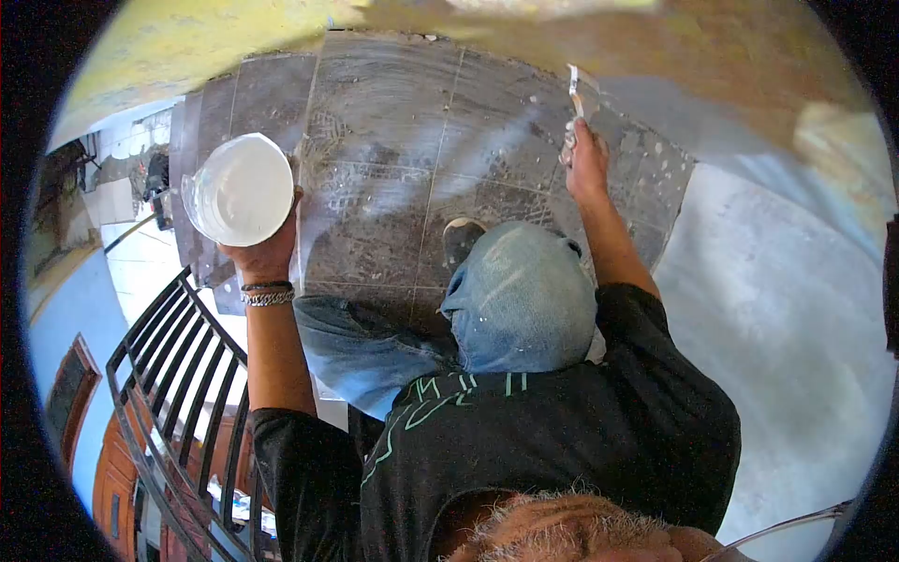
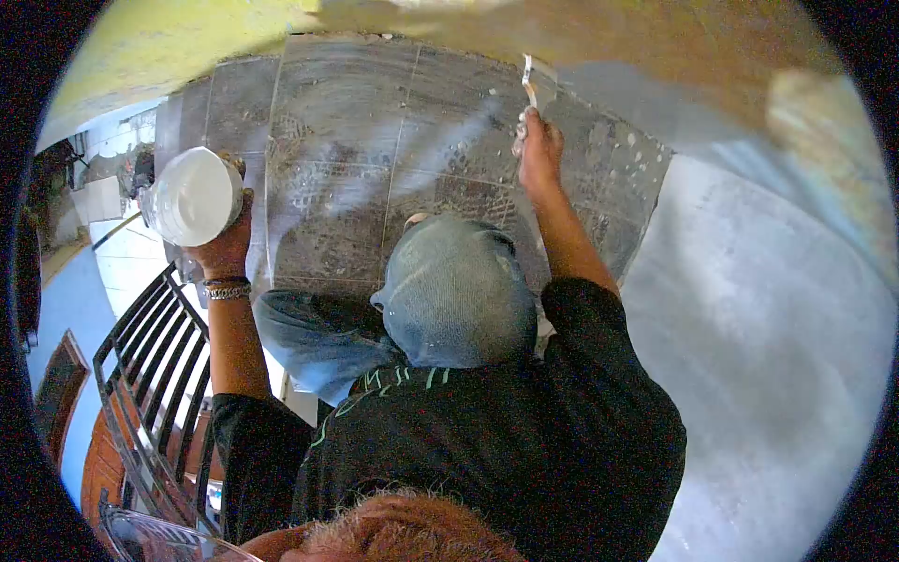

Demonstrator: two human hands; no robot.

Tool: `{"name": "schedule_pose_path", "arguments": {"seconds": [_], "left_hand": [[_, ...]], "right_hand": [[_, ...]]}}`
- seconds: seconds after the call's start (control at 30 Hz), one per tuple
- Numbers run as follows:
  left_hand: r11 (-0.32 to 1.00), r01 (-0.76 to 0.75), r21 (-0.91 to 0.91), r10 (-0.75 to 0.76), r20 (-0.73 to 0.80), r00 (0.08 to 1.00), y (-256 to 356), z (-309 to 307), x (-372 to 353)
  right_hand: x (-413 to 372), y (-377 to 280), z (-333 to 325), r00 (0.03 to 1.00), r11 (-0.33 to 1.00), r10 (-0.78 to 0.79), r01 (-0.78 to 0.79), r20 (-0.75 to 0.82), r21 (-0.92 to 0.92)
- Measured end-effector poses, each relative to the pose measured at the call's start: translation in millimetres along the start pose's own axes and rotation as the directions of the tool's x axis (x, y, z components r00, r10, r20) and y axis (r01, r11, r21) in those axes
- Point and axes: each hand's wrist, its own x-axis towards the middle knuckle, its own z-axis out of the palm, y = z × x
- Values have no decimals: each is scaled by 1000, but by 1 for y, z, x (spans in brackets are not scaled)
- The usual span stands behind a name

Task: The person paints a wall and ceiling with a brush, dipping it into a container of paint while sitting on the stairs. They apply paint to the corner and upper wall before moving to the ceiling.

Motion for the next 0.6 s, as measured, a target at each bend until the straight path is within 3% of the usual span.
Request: {"name": "schedule_pose_path", "arguments": {"seconds": [0.03, 0.1, 0.2, 0.23, 0.3, 0.33, 0.5, 0.57, 0.6], "left_hand": [[971, -54, 234, 69, -53, 996, -9, 4, -1], [748, -126, 651, 227, -74, 971, -25, 13, 1], [125, -144, 982, 437, 76, 896, -42, 25, 8], [117, -149, 982, 425, 87, 901, -41, 27, 6], [277, -176, 945, 206, 120, 971, -33, 23, -10], [271, -181, 945, 208, 126, 970, -31, 19, -17], [-327, -153, 932, 224, 234, 946, -29, -5, -48], [-542, -122, 832, 216, 278, 936, -30, -15, -60], [-637, -100, 765, 217, 302, 928, -30, -19, -66]], "right_hand": [[-1, 5, 1, 1000, 1000, -7, 7, 0, 20], [-1, 12, 6, 998, 996, -4, 9, -55, 83], [0, -14, 0, 995, 990, -95, 98, -35, 97], [-5, -26, -3, 993, 990, -115, 118, -39, 75], [-25, -47, -11, 986, 985, -167, 168, -31, 46], [-34, -51, -14, 976, 976, -216, 216, -15, 9], [-30, 3, -37, 990, 989, -143, 143, -17, 27], [1, 17, -42, 998, 994, 21, -15, 54, -106], [17, 12, -40, 999, 971, -42, 38, -13, -234]]}}
